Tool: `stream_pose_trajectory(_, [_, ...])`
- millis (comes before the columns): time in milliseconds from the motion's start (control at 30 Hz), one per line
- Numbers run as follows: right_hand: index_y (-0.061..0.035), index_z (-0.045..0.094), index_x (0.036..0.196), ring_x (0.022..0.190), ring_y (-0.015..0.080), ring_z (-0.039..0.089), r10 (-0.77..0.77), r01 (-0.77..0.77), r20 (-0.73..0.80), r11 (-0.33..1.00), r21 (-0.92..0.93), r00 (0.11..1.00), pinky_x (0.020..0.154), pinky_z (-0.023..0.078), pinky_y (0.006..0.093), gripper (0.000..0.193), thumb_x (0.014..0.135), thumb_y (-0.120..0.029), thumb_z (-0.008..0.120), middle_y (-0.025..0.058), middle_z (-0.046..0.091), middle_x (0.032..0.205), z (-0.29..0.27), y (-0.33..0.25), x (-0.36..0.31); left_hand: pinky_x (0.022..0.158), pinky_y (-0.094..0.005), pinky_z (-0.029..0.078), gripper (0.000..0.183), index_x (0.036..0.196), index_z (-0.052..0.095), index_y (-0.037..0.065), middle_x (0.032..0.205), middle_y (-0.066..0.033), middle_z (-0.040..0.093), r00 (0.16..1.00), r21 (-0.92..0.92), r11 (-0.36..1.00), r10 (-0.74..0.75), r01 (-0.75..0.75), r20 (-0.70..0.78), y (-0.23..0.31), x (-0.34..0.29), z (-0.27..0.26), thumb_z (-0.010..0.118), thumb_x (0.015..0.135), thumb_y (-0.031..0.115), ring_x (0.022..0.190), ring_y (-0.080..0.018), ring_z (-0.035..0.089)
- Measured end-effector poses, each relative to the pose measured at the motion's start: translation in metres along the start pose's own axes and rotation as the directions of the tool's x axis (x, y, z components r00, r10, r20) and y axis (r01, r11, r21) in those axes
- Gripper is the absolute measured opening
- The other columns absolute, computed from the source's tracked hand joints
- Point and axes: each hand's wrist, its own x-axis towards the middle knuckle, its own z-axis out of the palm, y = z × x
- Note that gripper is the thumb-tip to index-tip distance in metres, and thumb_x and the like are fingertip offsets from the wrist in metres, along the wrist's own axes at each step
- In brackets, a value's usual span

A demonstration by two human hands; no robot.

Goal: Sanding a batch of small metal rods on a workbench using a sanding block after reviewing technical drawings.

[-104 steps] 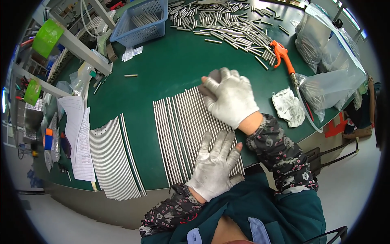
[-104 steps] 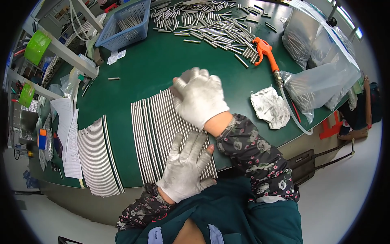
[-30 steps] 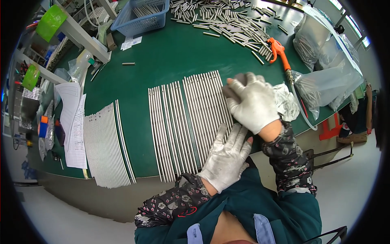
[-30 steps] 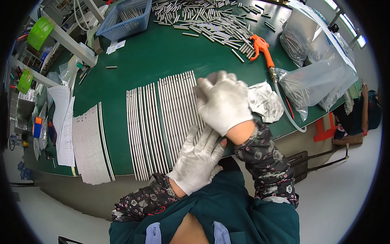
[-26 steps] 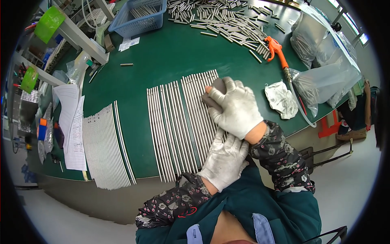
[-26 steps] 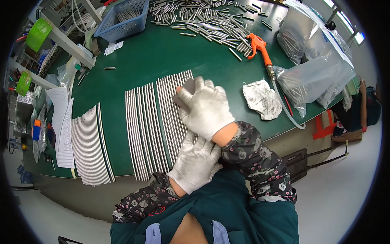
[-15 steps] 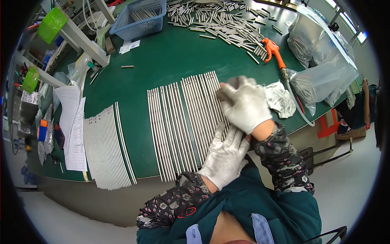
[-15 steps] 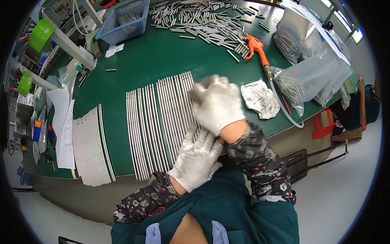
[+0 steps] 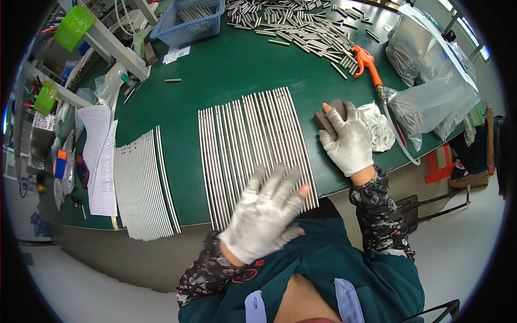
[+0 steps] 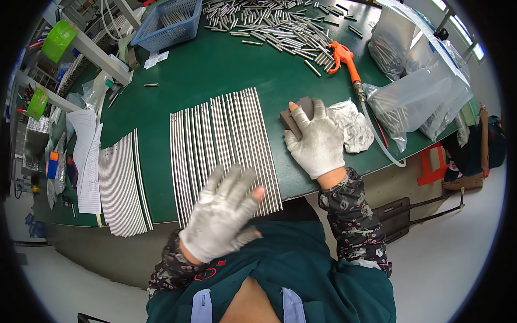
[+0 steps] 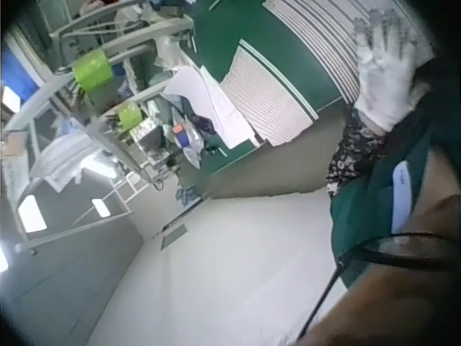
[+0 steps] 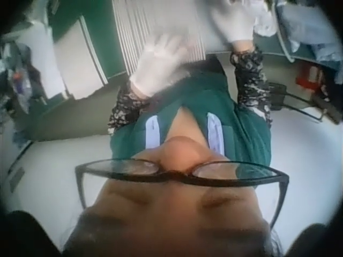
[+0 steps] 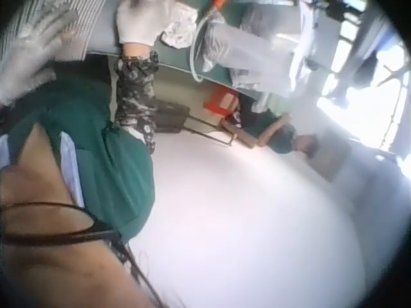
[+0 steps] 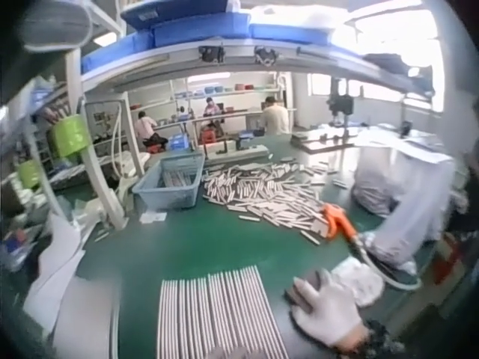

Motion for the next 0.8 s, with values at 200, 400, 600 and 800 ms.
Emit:
stream_pose_trajectory(200, [-0.0152,0.063,0.123,0.106,0.0356,0.057,0.001,-0.001,0.002,1.0,-0.008,1.0,0.086,0.05,0.0449,0.052,0.074,-0.03,0.068,0.0243,0.053,0.123,-0.001,0.0,-0.001,0.114,-0.057,0.018,0.09,0.138,0.041,0.004,0.142,-0.0211,0.041,0.956,0.055,0.962,-0.26,0.269,-0.137,-0.046,-0.055,0.008,0.075,0.067,0.048,0.136,-0.0397,0.032])
stream_pose_trajectory(400, [-0.0144,0.064,0.122,0.108,0.0365,0.057,-0.007,0.008,-0.012,1.0,0.015,1.0,0.088,0.049,0.0455,0.051,0.074,-0.03,0.068,0.0252,0.053,0.124,0.0,-0.001,-0.001,0.114,-0.0604,0.01,0.095,0.142,0.037,0.003,0.144,-0.0239,0.038,0.97,0.113,0.968,-0.209,0.223,-0.123,-0.043,-0.045,0.023,0.057,0.076,0.068,0.138,-0.0411,0.03])
stream_pose_trajectory(600, [-0.0142,0.062,0.124,0.106,0.0381,0.057,-0.001,0.001,-0.01,1.0,0.021,1.0,0.088,0.049,0.0452,0.054,0.072,-0.024,0.07,0.026,0.053,0.123,-0.001,0.0,-0.001,0.114,-0.0604,0.011,0.101,0.138,0.043,0.002,0.143,-0.0235,0.038,0.974,0.04,0.976,-0.208,0.212,-0.088,-0.031,-0.03,0.017,0.074,0.061,0.06,0.138,-0.0396,0.029])
stream_pose_trajectory(800, [-0.0141,0.063,0.124,0.109,0.0366,0.056,-0.003,0.003,0.004,1.0,0.013,1.0,0.089,0.049,0.0455,0.052,0.075,-0.029,0.068,0.025,0.052,0.124,-0.001,-0.001,0.0,0.112,-0.0628,0.016,0.118,0.144,0.032,0.008,0.142,-0.0235,0.038,0.986,0.007,0.987,-0.161,0.162,-0.049,-0.029,-0.023,0.017,0.083,0.049,0.055,0.135,-0.042,0.031])
